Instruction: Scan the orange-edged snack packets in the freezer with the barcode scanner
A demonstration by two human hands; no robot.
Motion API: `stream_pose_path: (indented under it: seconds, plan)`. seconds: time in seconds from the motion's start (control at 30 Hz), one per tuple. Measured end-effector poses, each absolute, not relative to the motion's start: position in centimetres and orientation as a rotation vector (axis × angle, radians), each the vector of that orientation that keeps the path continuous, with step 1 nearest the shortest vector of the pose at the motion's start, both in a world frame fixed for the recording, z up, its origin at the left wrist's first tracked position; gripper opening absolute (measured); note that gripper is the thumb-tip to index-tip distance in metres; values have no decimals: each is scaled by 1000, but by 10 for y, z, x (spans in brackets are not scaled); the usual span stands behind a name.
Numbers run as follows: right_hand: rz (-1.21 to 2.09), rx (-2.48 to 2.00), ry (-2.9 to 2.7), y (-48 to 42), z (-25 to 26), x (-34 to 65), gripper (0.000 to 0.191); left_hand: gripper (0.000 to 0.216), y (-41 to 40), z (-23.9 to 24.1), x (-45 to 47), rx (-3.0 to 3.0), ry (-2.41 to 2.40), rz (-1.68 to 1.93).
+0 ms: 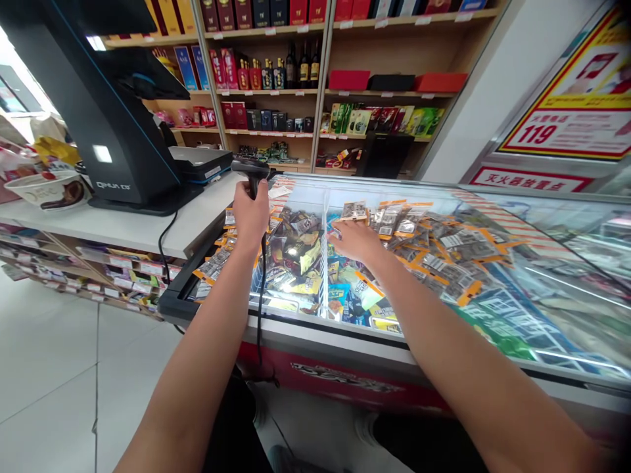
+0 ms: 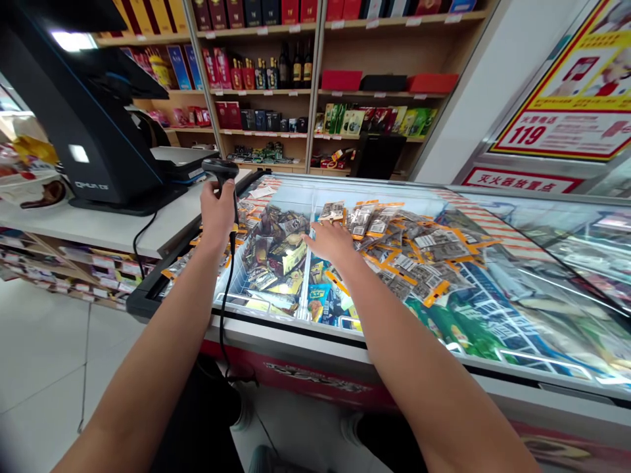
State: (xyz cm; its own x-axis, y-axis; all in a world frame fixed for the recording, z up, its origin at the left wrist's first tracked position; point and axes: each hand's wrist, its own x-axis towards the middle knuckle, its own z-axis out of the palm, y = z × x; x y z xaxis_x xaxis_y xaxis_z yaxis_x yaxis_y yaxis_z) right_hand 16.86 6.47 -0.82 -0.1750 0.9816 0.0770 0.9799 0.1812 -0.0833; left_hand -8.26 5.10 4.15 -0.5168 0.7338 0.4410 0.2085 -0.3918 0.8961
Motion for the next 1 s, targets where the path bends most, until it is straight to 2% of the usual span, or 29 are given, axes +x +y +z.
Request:
stream_pose_path:
  seconds: [0.27,0.5,0.57,0.63,0.7,0.83,1.0]
  plan:
    - [159,-2086,-2309,70,2,211,74,25,52,41,-84,1300,1591,1934]
    - [10,-1923,-2253,54,35,181,40,31,55,40,-84,1314,1579,1954]
    - [80,-1782,-2292,55,43,156,35,31,56,40,-84,1322,1573,1958]
    - [304,-1604,-2305,60,42,123,31,30,56,40,-83,1340,1567,1957]
    - [407,-1498,-2285,67,32,86,36,28,55,41,-81,1357,1561,1950]
    - [374,-1686,-2153,80,2,30,49,26,52,41,-78,1378,1559,1955]
    - [409,-1771,-2002,91,-13,14,48,23,50,39,-77,1425,1548,1961]
